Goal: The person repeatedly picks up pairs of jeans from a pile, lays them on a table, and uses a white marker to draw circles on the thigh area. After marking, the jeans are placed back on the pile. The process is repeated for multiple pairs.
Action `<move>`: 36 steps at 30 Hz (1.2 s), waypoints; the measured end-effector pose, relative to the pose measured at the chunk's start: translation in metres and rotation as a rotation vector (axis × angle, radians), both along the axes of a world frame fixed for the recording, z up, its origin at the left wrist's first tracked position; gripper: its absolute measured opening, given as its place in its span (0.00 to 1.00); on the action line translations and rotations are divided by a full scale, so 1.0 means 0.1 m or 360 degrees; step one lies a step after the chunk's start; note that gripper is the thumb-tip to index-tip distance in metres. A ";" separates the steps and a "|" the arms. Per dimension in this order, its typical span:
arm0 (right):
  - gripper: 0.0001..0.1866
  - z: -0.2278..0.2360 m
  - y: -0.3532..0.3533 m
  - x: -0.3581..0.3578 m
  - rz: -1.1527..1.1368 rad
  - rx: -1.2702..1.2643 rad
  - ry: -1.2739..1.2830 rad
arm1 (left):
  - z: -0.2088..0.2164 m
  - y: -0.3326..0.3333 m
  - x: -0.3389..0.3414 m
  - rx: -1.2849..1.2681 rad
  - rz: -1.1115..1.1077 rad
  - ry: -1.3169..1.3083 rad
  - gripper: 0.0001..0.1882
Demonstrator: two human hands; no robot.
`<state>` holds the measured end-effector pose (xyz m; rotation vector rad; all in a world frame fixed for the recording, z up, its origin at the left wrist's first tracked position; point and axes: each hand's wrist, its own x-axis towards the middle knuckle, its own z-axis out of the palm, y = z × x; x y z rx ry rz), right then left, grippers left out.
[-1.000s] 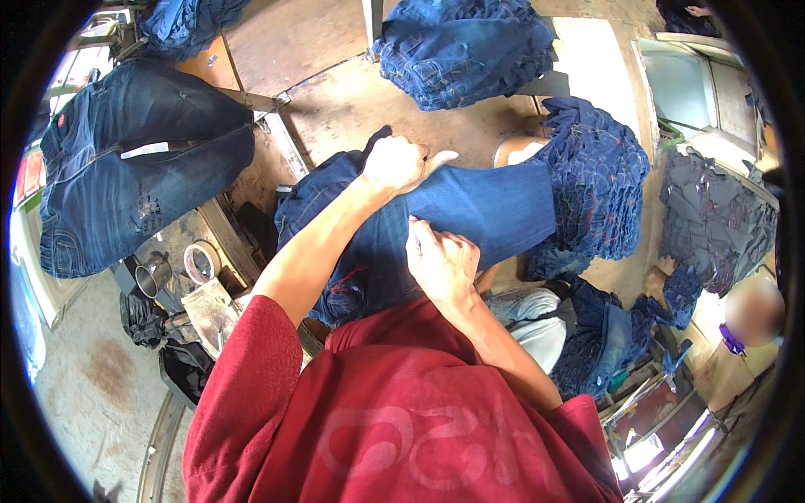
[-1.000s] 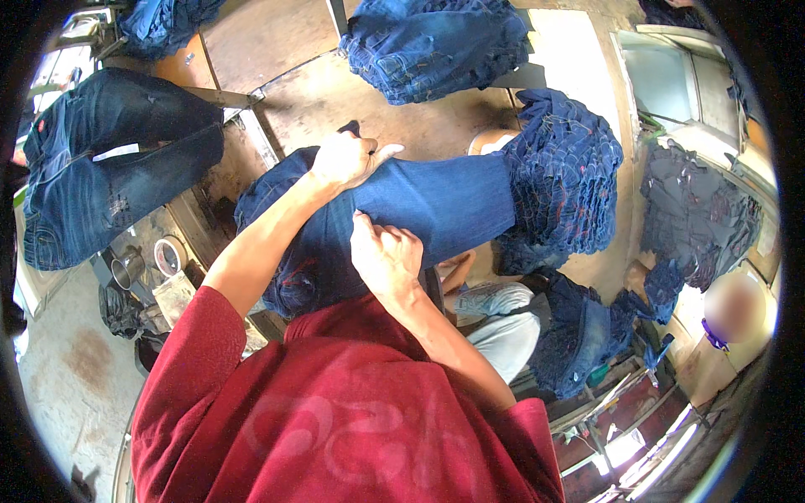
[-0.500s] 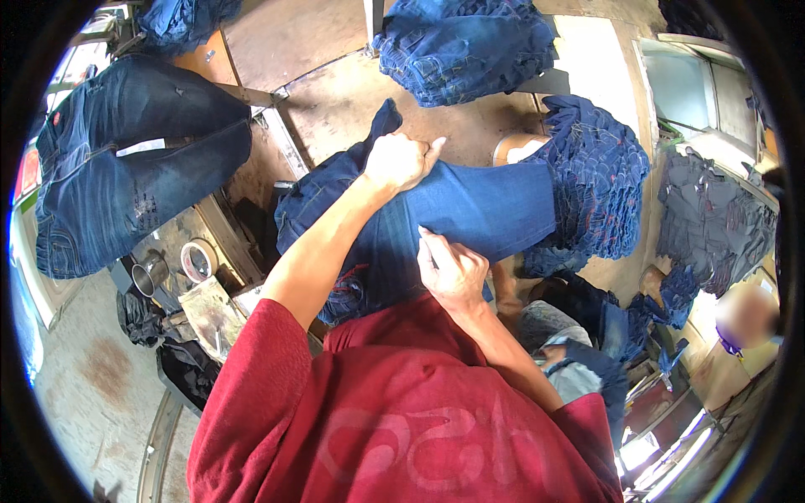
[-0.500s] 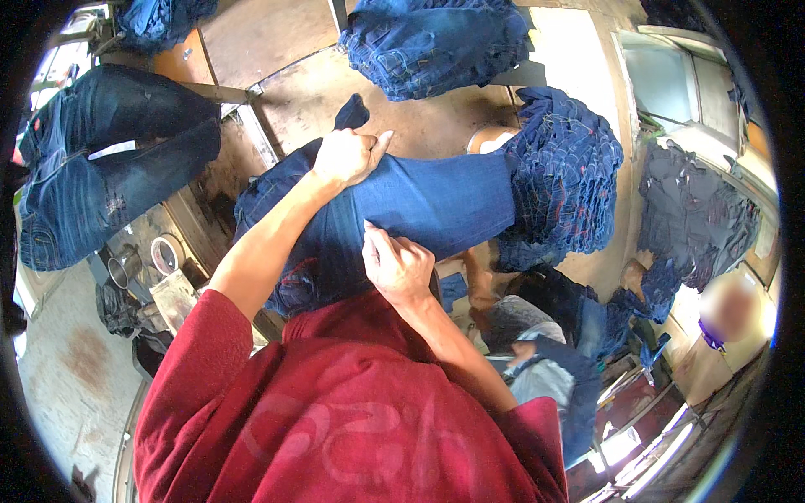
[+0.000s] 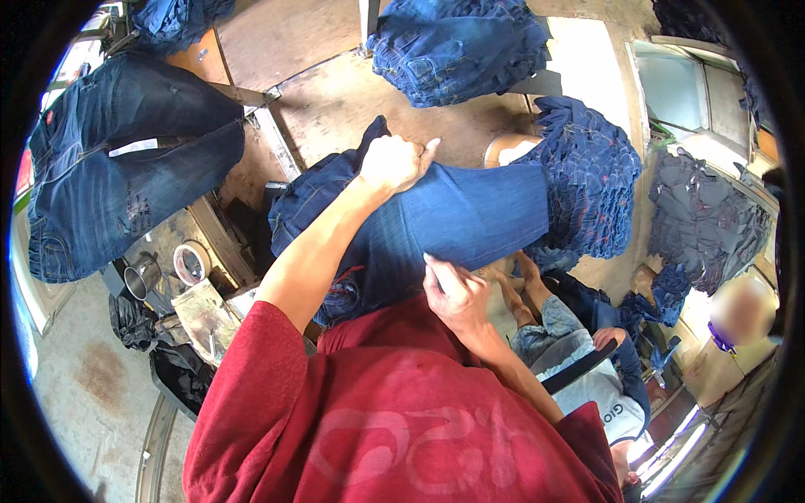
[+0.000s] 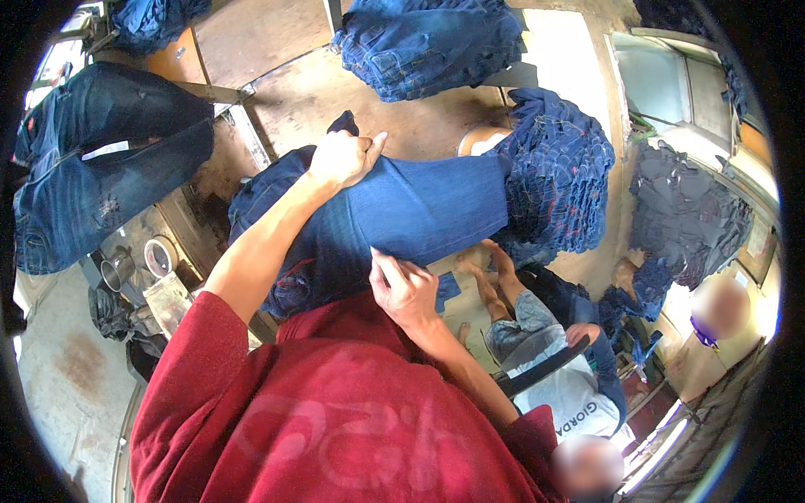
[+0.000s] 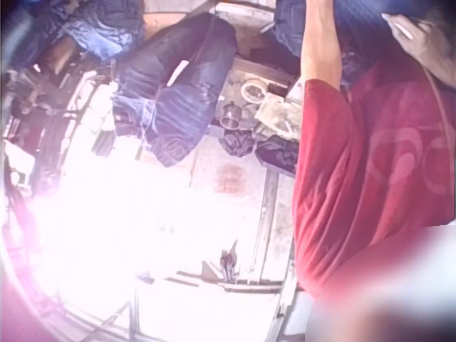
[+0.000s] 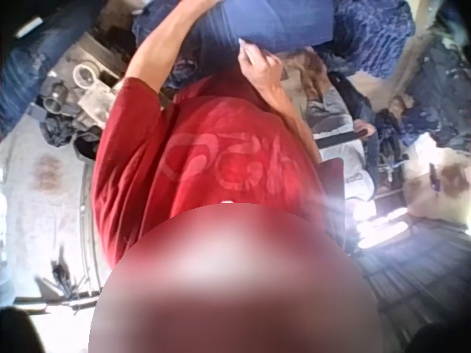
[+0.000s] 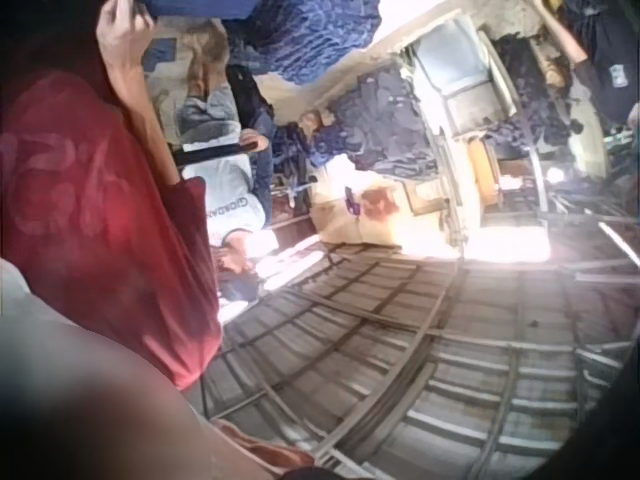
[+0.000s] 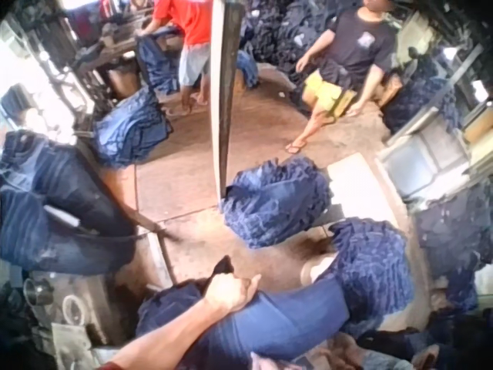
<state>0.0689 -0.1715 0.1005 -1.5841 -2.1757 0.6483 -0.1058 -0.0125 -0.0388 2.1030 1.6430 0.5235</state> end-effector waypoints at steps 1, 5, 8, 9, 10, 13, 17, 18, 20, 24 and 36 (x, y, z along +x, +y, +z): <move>0.08 -0.04 0.05 -0.02 0.0000 0.0031 0.0033 | -0.01 0.00 0.00 -0.0001 0.0003 -0.0001 0.33; 0.05 -0.15 0.20 -0.15 0.0034 0.0090 -0.0101 | -0.04 -0.01 0.00 0.0007 -0.0007 -0.0036 0.34; 0.04 -0.09 0.18 -0.16 0.0052 0.0086 -0.0172 | -0.04 -0.02 0.00 0.0053 -0.0014 -0.0057 0.33; 0.04 -0.04 0.15 -0.15 0.0057 -0.0035 -0.0215 | -0.04 -0.01 0.00 0.0010 -0.0016 -0.0045 0.33; 0.04 0.01 0.11 -0.13 0.0042 0.0035 -0.0187 | -0.03 -0.01 0.00 -0.0027 -0.0018 -0.0031 0.33; 0.04 0.08 0.04 -0.08 -0.0017 0.0018 -0.0170 | 0.00 0.01 0.00 -0.0075 -0.0011 -0.0018 0.32; 0.06 -0.05 0.15 -0.09 -0.0058 0.0022 0.0058 | 0.03 0.01 0.00 -0.0099 -0.0037 0.0024 0.32; 0.06 -0.08 0.17 -0.10 -0.0013 0.0084 0.0044 | 0.03 0.00 0.00 -0.0087 -0.0022 0.0012 0.32; 0.05 -0.11 0.21 -0.10 0.0043 0.0102 -0.0045 | 0.02 -0.01 0.00 -0.0082 -0.0007 0.0005 0.32; 0.04 -0.01 0.16 -0.04 0.0117 -0.0101 -0.0158 | -0.01 -0.03 -0.01 -0.0028 -0.0030 0.0007 0.32; 0.03 -0.06 0.16 -0.06 0.0072 0.0003 -0.0141 | -0.01 -0.03 0.00 -0.0030 0.0003 -0.0006 0.32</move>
